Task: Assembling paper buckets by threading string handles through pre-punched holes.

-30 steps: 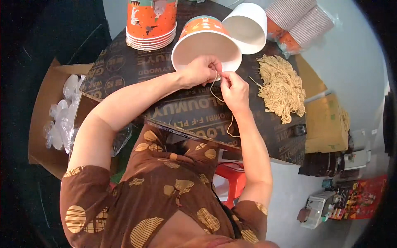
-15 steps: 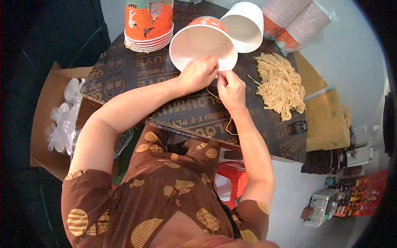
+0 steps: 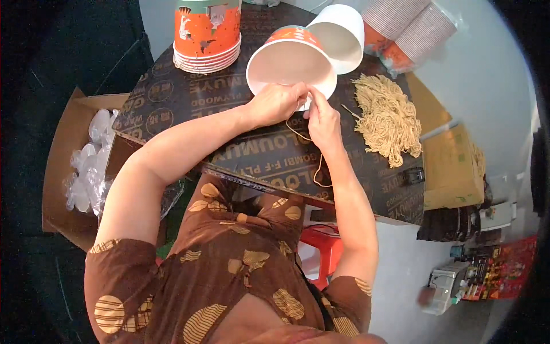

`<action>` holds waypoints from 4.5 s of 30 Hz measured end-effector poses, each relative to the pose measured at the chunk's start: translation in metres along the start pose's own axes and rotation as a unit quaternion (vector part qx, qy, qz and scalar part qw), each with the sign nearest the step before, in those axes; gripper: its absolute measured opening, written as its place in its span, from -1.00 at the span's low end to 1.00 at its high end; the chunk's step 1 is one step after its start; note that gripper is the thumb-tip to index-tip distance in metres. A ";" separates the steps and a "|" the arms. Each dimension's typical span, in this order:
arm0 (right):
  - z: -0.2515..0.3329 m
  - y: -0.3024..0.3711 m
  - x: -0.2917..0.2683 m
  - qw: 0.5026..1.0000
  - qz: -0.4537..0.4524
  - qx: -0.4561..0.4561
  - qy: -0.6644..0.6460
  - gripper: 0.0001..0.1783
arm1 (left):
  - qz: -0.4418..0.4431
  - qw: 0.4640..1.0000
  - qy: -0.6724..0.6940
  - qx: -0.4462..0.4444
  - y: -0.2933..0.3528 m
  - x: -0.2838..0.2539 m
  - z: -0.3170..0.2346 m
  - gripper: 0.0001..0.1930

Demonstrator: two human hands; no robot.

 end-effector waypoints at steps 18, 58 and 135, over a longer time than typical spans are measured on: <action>0.003 0.003 -0.002 0.992 0.048 0.079 -0.084 -0.93 | 0.082 0.975 0.147 -0.148 -0.005 0.006 0.020 -0.91; -0.020 -0.003 -0.010 0.988 0.011 0.151 -0.008 -0.89 | 0.130 0.953 0.242 -0.125 -0.009 0.021 0.019 -0.88; 0.001 0.001 -0.007 0.996 -0.042 0.073 0.032 -0.90 | 0.110 0.994 -0.023 0.008 -0.006 0.023 -0.001 -0.89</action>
Point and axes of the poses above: each hand's wrist, its own y-axis away from the middle knuckle, its own x-axis out of the palm, z = x × y, the point moved 6 cm from there along -y, towards the middle knuckle, and after that the axes turned 15 degrees about -y, right-handed, at the moved point
